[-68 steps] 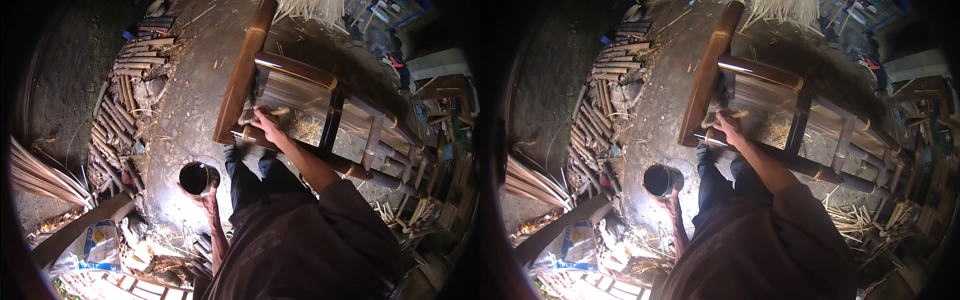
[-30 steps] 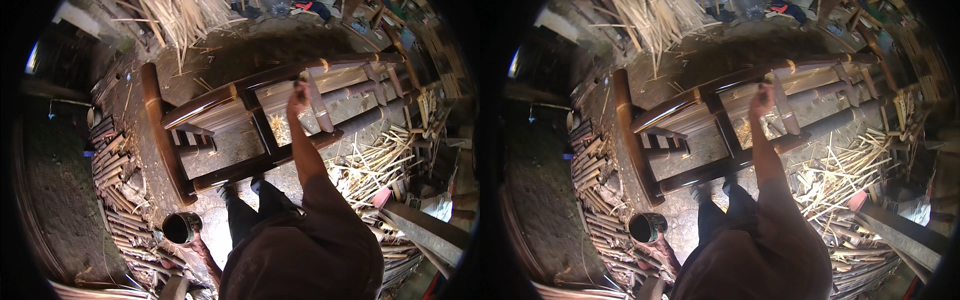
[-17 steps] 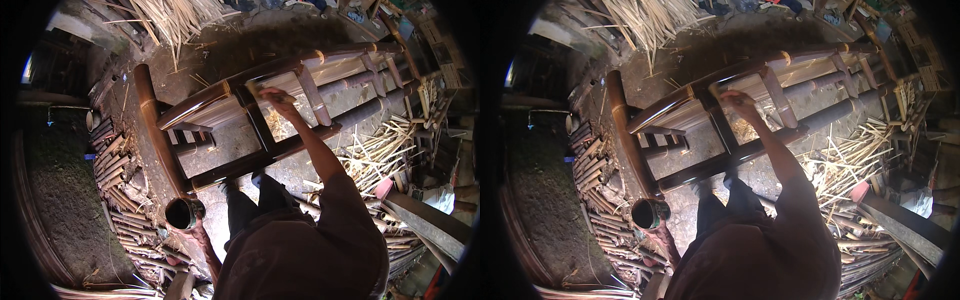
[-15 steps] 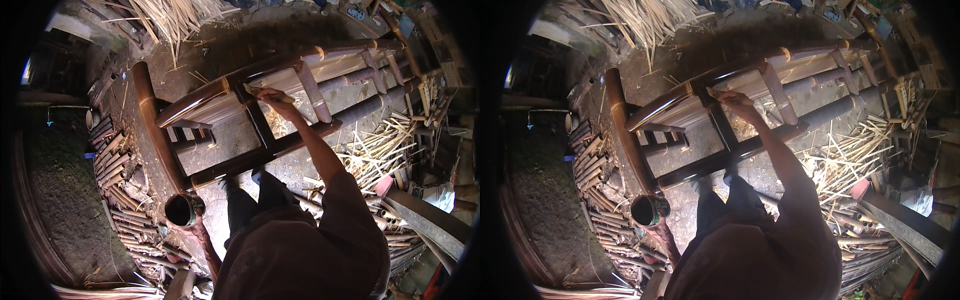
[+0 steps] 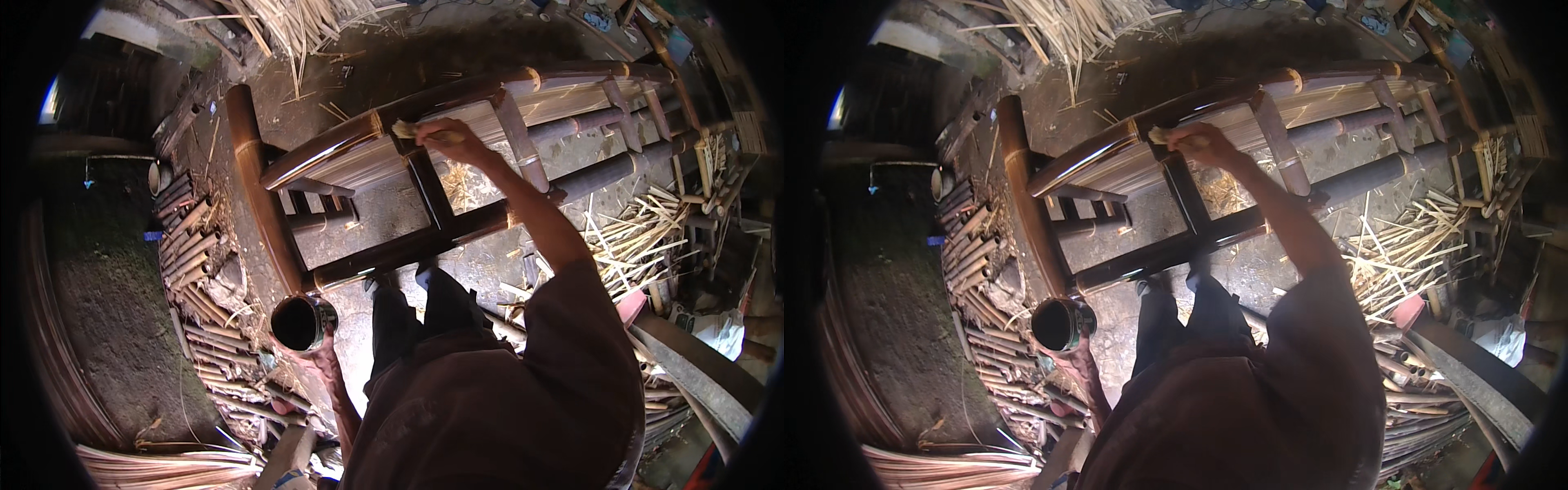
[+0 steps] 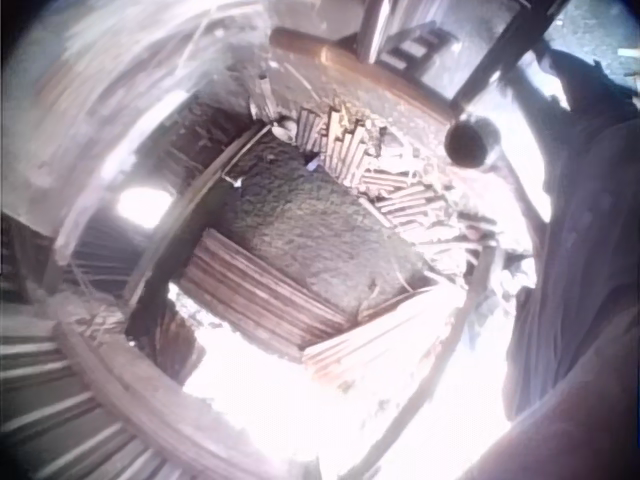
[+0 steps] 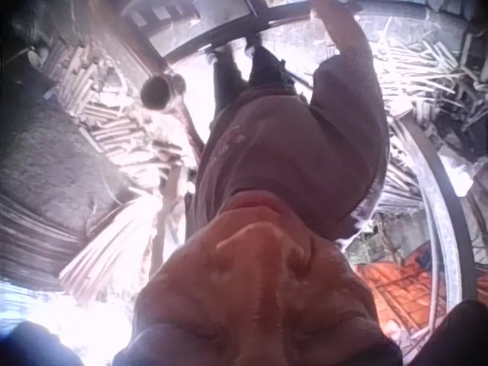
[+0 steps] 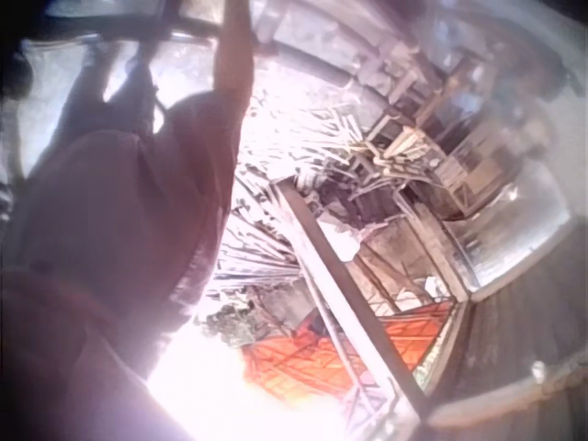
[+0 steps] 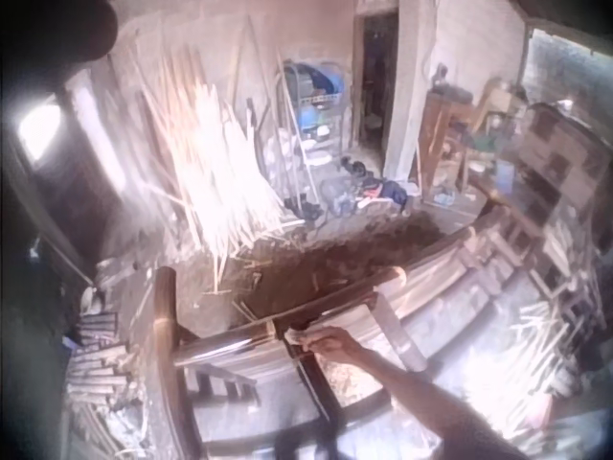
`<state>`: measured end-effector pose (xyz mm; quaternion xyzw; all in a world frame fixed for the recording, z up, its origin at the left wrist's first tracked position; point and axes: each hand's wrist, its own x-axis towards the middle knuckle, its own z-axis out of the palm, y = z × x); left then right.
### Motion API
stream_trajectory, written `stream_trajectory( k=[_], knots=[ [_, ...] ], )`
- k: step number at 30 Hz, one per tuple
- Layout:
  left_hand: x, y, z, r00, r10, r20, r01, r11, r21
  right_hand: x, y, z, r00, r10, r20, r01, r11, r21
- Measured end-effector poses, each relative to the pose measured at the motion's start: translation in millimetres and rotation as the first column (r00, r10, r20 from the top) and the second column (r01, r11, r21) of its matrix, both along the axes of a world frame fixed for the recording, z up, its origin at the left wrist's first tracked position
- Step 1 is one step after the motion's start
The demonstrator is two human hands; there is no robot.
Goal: The person applies varnish to a bamboo chair frame using a brush and a small can. They repeatedly dip the brush into the can and coat the legs and seat frame, occasionally repositioning the chair to reach different sections.
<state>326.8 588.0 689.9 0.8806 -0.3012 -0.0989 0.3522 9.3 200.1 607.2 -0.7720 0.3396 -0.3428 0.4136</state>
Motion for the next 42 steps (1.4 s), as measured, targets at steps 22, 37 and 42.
stream_trajectory(
  k=[22,37,42],
  knots=[
    [-24,13,16,0.997,-0.03,-0.07,0.034,0.998,0.051,-160,19,-22,0.672,-0.146,-0.726,-0.01,0.978,-0.206],
    [-72,42,5,0.987,0.115,-0.116,-0.111,0.993,0.038,-126,-29,1,0.326,-0.185,-0.927,-0.525,0.78,-0.341],
    [-106,32,-4,0.978,0.201,-0.047,-0.201,0.98,-0.001,-171,-65,52,0.882,0.067,-0.467,-0.159,0.974,-0.161]
  ],
)
